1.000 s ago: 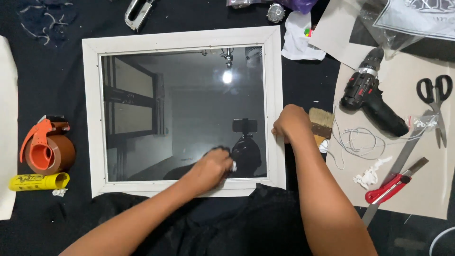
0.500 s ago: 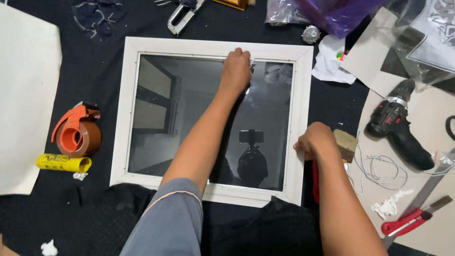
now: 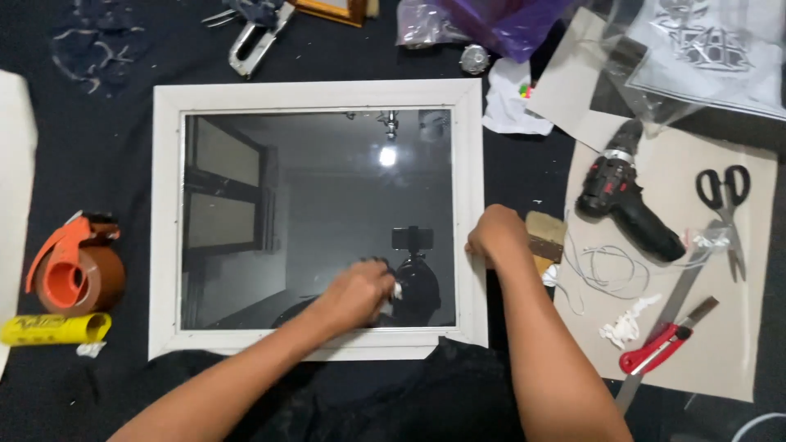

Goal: Cleaning a glass frame and preparing a canvas for mounting in a workshop environment.

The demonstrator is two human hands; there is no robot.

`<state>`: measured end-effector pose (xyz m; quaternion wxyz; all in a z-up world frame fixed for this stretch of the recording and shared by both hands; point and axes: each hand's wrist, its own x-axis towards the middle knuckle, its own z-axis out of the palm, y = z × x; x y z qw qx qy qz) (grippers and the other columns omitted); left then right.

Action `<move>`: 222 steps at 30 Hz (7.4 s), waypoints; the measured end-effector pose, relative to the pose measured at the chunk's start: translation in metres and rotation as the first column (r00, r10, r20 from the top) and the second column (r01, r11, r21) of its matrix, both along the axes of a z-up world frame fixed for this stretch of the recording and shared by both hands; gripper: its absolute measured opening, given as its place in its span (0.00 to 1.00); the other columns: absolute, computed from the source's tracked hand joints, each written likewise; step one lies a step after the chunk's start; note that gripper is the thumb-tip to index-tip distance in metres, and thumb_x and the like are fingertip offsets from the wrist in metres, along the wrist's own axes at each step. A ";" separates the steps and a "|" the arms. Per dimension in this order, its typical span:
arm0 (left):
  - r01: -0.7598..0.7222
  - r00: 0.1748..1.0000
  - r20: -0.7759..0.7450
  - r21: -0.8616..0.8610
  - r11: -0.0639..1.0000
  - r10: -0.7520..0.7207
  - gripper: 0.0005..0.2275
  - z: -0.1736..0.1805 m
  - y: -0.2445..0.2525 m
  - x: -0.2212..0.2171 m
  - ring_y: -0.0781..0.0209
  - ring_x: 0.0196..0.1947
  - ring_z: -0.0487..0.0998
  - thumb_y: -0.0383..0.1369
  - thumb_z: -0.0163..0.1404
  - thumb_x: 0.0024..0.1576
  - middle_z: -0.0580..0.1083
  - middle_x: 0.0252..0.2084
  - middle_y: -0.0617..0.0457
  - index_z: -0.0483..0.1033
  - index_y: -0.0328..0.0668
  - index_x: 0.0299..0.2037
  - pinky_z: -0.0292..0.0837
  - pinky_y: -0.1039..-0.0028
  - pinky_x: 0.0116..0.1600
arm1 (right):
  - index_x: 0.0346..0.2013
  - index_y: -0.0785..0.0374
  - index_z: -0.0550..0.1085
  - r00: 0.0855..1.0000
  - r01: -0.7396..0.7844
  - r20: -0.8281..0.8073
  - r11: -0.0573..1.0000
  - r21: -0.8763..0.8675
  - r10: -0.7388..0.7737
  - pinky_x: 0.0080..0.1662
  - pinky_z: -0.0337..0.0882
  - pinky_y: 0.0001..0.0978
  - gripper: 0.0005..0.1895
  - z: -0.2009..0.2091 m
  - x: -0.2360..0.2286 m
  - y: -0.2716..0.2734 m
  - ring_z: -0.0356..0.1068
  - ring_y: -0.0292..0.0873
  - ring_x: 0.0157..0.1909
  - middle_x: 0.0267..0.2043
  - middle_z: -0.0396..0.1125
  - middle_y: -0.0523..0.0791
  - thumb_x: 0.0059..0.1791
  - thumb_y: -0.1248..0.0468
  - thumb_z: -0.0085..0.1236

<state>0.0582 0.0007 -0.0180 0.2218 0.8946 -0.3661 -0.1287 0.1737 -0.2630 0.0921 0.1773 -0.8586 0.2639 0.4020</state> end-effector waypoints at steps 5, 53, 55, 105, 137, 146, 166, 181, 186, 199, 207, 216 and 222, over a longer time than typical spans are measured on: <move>-0.325 0.914 0.252 -0.014 0.946 0.318 0.06 -0.025 -0.017 0.180 0.49 0.36 0.76 0.35 0.55 0.56 0.69 0.32 0.51 0.73 0.47 0.31 0.72 0.62 0.42 | 0.43 0.79 0.79 0.998 0.036 -0.054 0.999 0.010 -0.035 0.43 0.77 0.57 0.19 -0.017 0.006 -0.008 0.78 0.65 0.39 0.34 0.75 0.64 0.39 0.73 0.71; -0.269 0.910 -0.296 0.114 0.956 0.291 0.19 0.082 0.050 -0.062 0.48 0.51 0.77 0.37 0.50 0.63 0.74 0.49 0.44 0.68 0.45 0.63 0.76 0.64 0.52 | 0.47 0.68 0.80 0.773 -0.546 0.419 0.836 0.054 0.477 0.51 0.74 0.62 0.15 0.055 -0.078 0.090 0.74 0.69 0.51 0.44 0.75 0.61 0.48 0.64 0.60; -0.282 0.870 -0.388 0.111 0.953 0.303 0.26 0.104 0.072 -0.055 0.45 0.55 0.76 0.36 0.49 0.63 0.74 0.54 0.41 0.60 0.45 0.72 0.75 0.61 0.55 | 0.51 0.63 0.79 0.736 -0.644 0.438 0.732 0.220 0.516 0.57 0.72 0.62 0.17 0.063 -0.105 0.123 0.71 0.69 0.57 0.51 0.75 0.60 0.50 0.62 0.58; -0.978 0.171 -0.226 0.075 0.192 0.959 0.25 0.071 0.294 0.022 0.37 0.52 0.72 0.34 0.60 0.55 0.70 0.53 0.40 0.72 0.33 0.63 0.71 0.52 0.53 | 0.32 0.58 0.73 0.116 -0.759 0.778 0.560 -0.331 0.618 0.42 0.71 0.47 0.03 -0.082 0.011 0.180 0.71 0.54 0.37 0.29 0.65 0.47 0.49 0.65 0.60; -0.985 0.109 -0.291 0.096 0.142 0.950 0.24 0.068 0.291 0.025 0.38 0.53 0.70 0.32 0.58 0.57 0.68 0.54 0.40 0.70 0.34 0.63 0.70 0.53 0.56 | 0.22 0.61 0.74 0.143 -0.985 0.867 -0.014 0.170 0.477 0.43 0.72 0.45 0.10 -0.132 0.027 0.203 0.71 0.53 0.37 0.30 0.70 0.49 0.48 0.63 0.59; -0.988 0.115 -0.306 0.060 0.140 0.945 0.24 0.069 0.291 0.024 0.37 0.51 0.71 0.31 0.59 0.56 0.69 0.52 0.39 0.71 0.32 0.62 0.70 0.53 0.54 | 0.26 0.57 0.70 -0.057 -0.584 0.760 0.596 -0.551 0.647 0.37 0.69 0.42 0.08 -0.121 0.099 0.256 0.68 0.52 0.33 0.28 0.61 0.44 0.49 0.64 0.59; -0.985 0.098 -0.347 0.099 0.141 0.933 0.25 0.066 0.292 0.025 0.38 0.53 0.70 0.32 0.58 0.56 0.68 0.53 0.40 0.70 0.33 0.64 0.69 0.54 0.57 | 0.31 0.59 0.72 -0.243 -0.544 0.741 0.545 -0.638 0.626 0.37 0.72 0.37 0.05 -0.128 0.140 0.290 0.70 0.49 0.32 0.31 0.62 0.44 0.47 0.66 0.61; -0.990 0.093 -0.352 0.071 0.125 0.931 0.25 0.063 0.293 0.026 0.35 0.54 0.70 0.33 0.58 0.57 0.68 0.53 0.39 0.69 0.33 0.64 0.69 0.51 0.58 | 0.27 0.57 0.72 -0.194 -0.976 0.901 0.015 -0.217 0.387 0.38 0.69 0.43 0.09 -0.098 0.098 0.355 0.68 0.51 0.36 0.29 0.63 0.44 0.52 0.63 0.51; -0.991 0.110 -0.376 0.026 0.129 0.920 0.22 0.064 0.298 0.025 0.33 0.55 0.71 0.33 0.52 0.61 0.69 0.55 0.38 0.70 0.32 0.65 0.68 0.50 0.60 | 0.31 0.59 0.73 -0.056 -0.683 0.826 0.582 -0.442 0.561 0.38 0.70 0.50 0.03 -0.111 0.145 0.377 0.70 0.60 0.34 0.27 0.65 0.50 0.50 0.67 0.55; -0.985 0.120 -0.322 0.076 0.152 0.939 0.25 0.062 0.294 0.027 0.40 0.51 0.72 0.39 0.56 0.57 0.69 0.52 0.40 0.71 0.32 0.62 0.71 0.55 0.55 | 0.29 0.55 0.75 -0.211 -0.977 0.908 -0.068 -0.200 0.361 0.39 0.71 0.46 0.05 -0.093 0.056 0.380 0.69 0.50 0.36 0.28 0.65 0.43 0.46 0.59 0.62; -0.991 0.119 -0.229 0.027 0.128 0.966 0.27 0.056 0.290 0.029 0.33 0.51 0.72 0.35 0.62 0.52 0.70 0.51 0.38 0.73 0.31 0.61 0.69 0.49 0.58 | 0.26 0.60 0.74 -0.039 -0.698 0.837 0.585 -0.414 0.546 0.36 0.70 0.49 0.05 -0.096 0.143 0.422 0.69 0.56 0.32 0.24 0.64 0.48 0.46 0.67 0.59; -0.991 0.127 -0.167 -0.055 0.119 0.978 0.25 0.044 0.292 0.024 0.36 0.47 0.74 0.36 0.65 0.50 0.72 0.47 0.40 0.76 0.35 0.57 0.70 0.54 0.55 | 0.28 0.57 0.69 0.108 -0.986 0.814 0.168 0.013 0.570 0.38 0.69 0.40 0.05 -0.076 -0.131 0.301 0.66 0.52 0.35 0.29 0.62 0.45 0.43 0.66 0.57; -0.987 0.130 -0.067 -0.103 0.123 0.989 0.27 0.033 0.287 0.019 0.37 0.45 0.75 0.39 0.66 0.48 0.72 0.44 0.39 0.77 0.34 0.57 0.72 0.51 0.51 | 0.37 0.56 0.78 0.553 -0.668 0.395 0.674 -0.315 0.733 0.50 0.74 0.48 0.09 -0.012 -0.109 0.125 0.73 0.55 0.46 0.35 0.72 0.50 0.43 0.60 0.62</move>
